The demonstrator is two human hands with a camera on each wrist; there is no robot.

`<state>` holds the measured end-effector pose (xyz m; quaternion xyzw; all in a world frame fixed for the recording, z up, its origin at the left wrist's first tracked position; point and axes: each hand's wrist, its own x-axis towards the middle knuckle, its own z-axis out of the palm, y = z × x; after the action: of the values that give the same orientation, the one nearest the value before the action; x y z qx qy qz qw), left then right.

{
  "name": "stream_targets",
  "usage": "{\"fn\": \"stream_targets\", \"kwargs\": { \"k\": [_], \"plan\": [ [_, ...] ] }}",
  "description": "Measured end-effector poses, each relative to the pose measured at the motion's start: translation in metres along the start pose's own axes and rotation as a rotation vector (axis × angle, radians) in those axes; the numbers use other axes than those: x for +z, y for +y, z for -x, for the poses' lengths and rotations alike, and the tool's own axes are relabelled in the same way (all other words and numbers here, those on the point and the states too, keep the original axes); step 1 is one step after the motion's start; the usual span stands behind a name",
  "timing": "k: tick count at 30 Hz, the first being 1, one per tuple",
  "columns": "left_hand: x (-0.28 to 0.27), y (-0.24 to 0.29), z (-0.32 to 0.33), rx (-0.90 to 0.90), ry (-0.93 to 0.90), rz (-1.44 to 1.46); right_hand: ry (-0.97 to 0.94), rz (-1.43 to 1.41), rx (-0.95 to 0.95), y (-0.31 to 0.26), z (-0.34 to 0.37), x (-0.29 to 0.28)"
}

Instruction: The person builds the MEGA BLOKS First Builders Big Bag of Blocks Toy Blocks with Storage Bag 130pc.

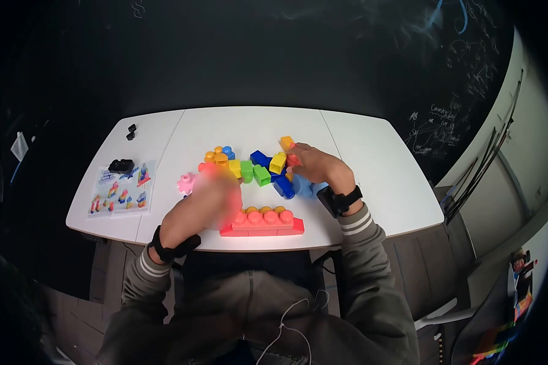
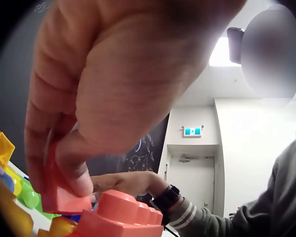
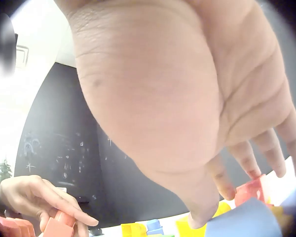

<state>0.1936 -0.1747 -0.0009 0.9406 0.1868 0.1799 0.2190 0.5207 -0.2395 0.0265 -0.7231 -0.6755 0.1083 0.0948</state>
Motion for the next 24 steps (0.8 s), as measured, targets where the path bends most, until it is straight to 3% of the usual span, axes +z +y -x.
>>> {"fn": "stream_targets", "kwargs": {
  "k": [2,4,8,11,13,17,20,22,24],
  "plan": [
    [0.005,0.0,-0.002,0.044,0.053,-0.087,-0.002,0.029,-0.022,0.002,-0.003,0.004],
    [0.005,0.005,-0.005,0.03,0.036,-0.076,0.05,-0.011,0.099,0.002,-0.009,0.01],
    [0.002,0.006,-0.009,0.035,-0.03,-0.069,0.13,0.074,0.054,0.008,-0.018,0.017],
    [0.01,0.0,-0.009,0.099,-0.003,-0.11,0.182,-0.019,0.017,0.007,-0.02,0.015],
    [0.01,-0.001,-0.009,0.093,-0.014,-0.107,0.439,-0.002,-0.029,0.012,-0.021,0.021],
    [0.007,-0.002,-0.009,0.095,-0.034,-0.119,0.551,-0.05,-0.126,-0.007,-0.002,0.005],
    [0.008,-0.007,-0.012,0.125,-0.04,-0.107,0.384,-0.209,-0.121,-0.058,0.03,-0.02],
    [0.007,-0.005,-0.013,0.126,-0.009,-0.057,0.054,-0.243,-0.248,-0.077,0.039,-0.024],
    [0.008,-0.005,-0.013,0.125,0.026,-0.012,-0.032,-0.208,-0.313,-0.076,0.032,-0.01]
  ]
}}
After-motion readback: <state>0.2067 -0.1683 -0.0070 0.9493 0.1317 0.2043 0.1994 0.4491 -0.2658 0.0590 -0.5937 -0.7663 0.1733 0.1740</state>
